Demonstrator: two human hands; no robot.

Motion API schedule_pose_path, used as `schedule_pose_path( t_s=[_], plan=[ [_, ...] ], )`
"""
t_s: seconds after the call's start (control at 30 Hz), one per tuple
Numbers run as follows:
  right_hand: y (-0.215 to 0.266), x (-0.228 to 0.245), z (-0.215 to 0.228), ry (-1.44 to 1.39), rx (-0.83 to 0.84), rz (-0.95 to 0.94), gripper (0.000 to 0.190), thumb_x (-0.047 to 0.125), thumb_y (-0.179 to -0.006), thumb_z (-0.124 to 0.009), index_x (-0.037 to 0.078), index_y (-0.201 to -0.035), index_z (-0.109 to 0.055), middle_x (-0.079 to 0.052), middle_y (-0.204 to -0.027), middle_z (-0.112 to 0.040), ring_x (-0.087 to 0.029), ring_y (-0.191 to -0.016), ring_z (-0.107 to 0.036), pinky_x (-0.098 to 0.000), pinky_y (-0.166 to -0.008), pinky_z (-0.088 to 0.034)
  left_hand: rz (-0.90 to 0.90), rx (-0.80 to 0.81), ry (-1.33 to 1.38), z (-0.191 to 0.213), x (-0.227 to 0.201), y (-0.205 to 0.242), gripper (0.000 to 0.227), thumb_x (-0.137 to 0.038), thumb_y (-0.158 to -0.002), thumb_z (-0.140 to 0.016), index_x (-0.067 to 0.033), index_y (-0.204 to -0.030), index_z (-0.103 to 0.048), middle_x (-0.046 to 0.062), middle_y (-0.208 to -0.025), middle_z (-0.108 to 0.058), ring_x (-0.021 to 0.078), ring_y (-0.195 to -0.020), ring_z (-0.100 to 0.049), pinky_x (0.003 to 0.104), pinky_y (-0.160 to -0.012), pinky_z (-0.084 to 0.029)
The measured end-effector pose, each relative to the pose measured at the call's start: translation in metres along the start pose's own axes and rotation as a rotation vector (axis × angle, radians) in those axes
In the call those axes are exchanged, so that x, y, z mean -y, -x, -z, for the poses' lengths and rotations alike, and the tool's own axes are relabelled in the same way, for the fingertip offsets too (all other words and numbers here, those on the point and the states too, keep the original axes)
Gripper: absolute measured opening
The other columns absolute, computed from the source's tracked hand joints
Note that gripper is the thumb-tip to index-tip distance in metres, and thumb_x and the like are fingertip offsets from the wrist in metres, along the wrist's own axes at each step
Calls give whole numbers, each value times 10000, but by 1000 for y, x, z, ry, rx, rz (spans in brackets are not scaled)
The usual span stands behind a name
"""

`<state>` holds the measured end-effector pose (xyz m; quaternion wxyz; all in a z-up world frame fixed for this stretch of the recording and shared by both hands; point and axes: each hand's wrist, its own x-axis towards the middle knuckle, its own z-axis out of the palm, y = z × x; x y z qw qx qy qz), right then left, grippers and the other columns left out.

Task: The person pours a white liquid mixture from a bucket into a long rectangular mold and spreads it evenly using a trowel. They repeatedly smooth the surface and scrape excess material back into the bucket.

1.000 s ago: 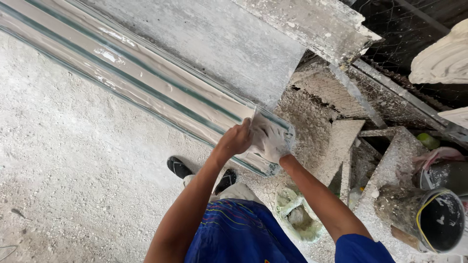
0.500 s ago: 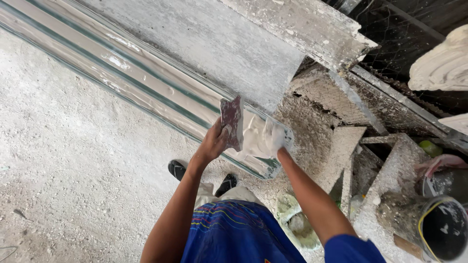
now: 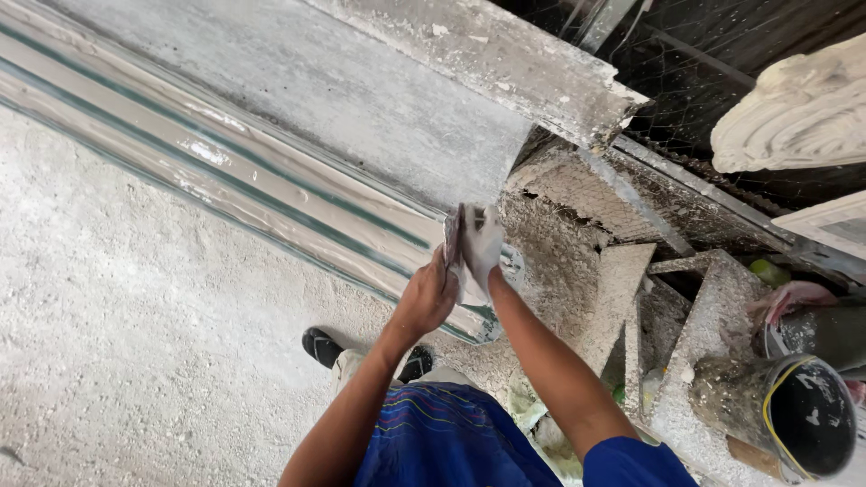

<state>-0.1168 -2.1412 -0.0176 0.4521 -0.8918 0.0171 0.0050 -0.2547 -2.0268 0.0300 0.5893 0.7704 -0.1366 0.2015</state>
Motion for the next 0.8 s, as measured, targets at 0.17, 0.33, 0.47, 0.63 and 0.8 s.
schedule_pose_path(
  t_s=[0.17, 0.33, 0.47, 0.63, 0.8],
  plan=[
    [43, -36, 4, -217, 139, -34, 250, 323, -1059, -533, 73, -1057, -541, -50, -678, -601, -132, -492, -520, -332, -386, -442, -80, -261, -140, -17, 4, -6, 405, 8, -1016, -499, 213, -1333, -352, 239, -732, -635, 351, -591, -642, 474, -532, -512],
    [57, -107, 11, -441, 282, 281, 300, 335, -1112, -521, 51, -1015, -523, -40, -789, -553, -130, -607, -510, -339, -436, -453, 168, -259, 33, -8, 27, -15, 378, -4, -1001, -443, 208, -1302, -359, 166, -680, -612, 257, -481, -568, 407, -423, -474],
    [29, -133, 18, -609, 232, -135, 430, 385, -1127, -310, 136, -806, -453, 2, -600, -470, -122, -441, -420, -338, -441, -493, 232, -297, 128, 11, 33, -14, 353, -29, -1030, -422, 172, -1320, -400, 149, -736, -611, 206, -536, -525, 387, -458, -458],
    [-14, -129, 12, -1114, 198, -317, 406, 407, -1105, -333, 194, -771, -424, 48, -575, -415, -102, -410, -368, -287, -353, -294, 176, -307, 99, 28, 25, -4, 399, -50, -1073, -426, 137, -1422, -378, 196, -910, -587, 198, -680, -532, 391, -567, -489],
    [-8, -125, 49, -220, 294, -74, 394, 389, -1158, -409, 100, -950, -578, -66, -755, -538, -204, -630, -485, -346, -551, -406, 236, -320, 51, 53, 12, 15, 406, -62, -1072, -384, 98, -1445, -369, 184, -1045, -612, 200, -804, -593, 379, -661, -525]
  ],
)
